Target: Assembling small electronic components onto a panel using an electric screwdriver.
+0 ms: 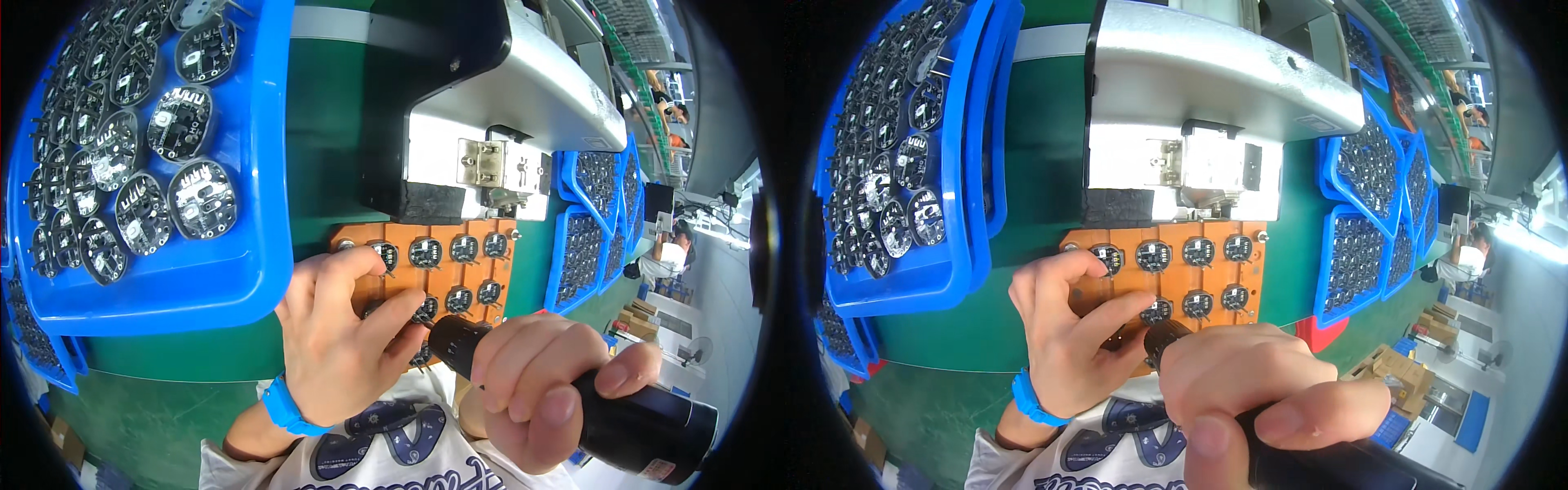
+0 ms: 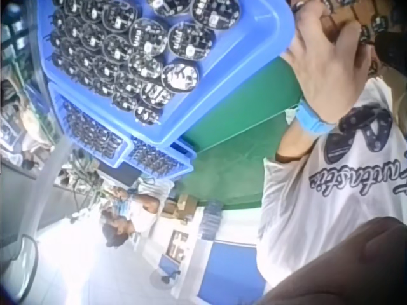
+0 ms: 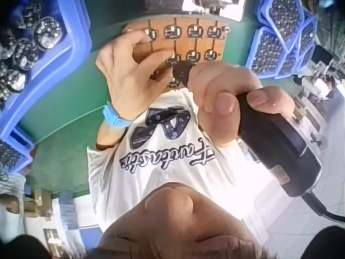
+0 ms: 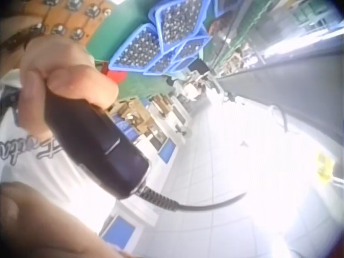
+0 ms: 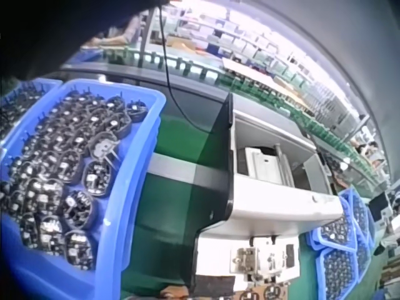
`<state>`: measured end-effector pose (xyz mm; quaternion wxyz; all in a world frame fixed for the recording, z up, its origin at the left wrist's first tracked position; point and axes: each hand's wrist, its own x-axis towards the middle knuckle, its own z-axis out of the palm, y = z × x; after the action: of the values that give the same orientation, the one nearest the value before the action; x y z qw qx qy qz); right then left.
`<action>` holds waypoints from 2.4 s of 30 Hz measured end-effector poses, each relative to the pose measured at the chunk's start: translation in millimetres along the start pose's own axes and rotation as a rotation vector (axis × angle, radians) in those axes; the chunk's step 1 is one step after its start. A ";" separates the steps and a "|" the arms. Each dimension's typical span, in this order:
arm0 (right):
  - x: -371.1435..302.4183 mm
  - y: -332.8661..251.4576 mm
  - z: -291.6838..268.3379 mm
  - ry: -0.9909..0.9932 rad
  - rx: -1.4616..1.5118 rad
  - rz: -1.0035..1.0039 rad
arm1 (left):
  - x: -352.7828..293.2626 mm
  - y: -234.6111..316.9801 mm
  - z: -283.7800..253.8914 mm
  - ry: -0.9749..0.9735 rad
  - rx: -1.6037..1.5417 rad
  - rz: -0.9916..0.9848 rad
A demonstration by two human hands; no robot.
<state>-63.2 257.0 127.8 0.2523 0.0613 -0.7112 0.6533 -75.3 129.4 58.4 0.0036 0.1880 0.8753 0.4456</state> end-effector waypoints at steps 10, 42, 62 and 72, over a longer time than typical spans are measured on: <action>67.0 -30.4 -19.3 -0.072 0.181 -0.079 | 0.2 8.1 2.8 0.013 -0.042 -0.044; -10.4 -27.3 -43.5 -0.012 0.108 -0.108 | -39.1 13.2 6.7 -0.067 0.006 0.095; 108.1 -17.5 -8.3 -0.117 -0.139 -0.076 | -28.0 8.3 8.0 -0.040 0.003 0.110; 18.0 -17.8 -44.6 -0.086 0.107 -0.063 | -29.7 5.1 13.8 -0.050 -0.017 0.096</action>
<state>-58.9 301.7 152.6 0.2382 0.1250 -0.6832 0.6788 -43.7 133.0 49.3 0.0056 0.2406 0.8611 0.4479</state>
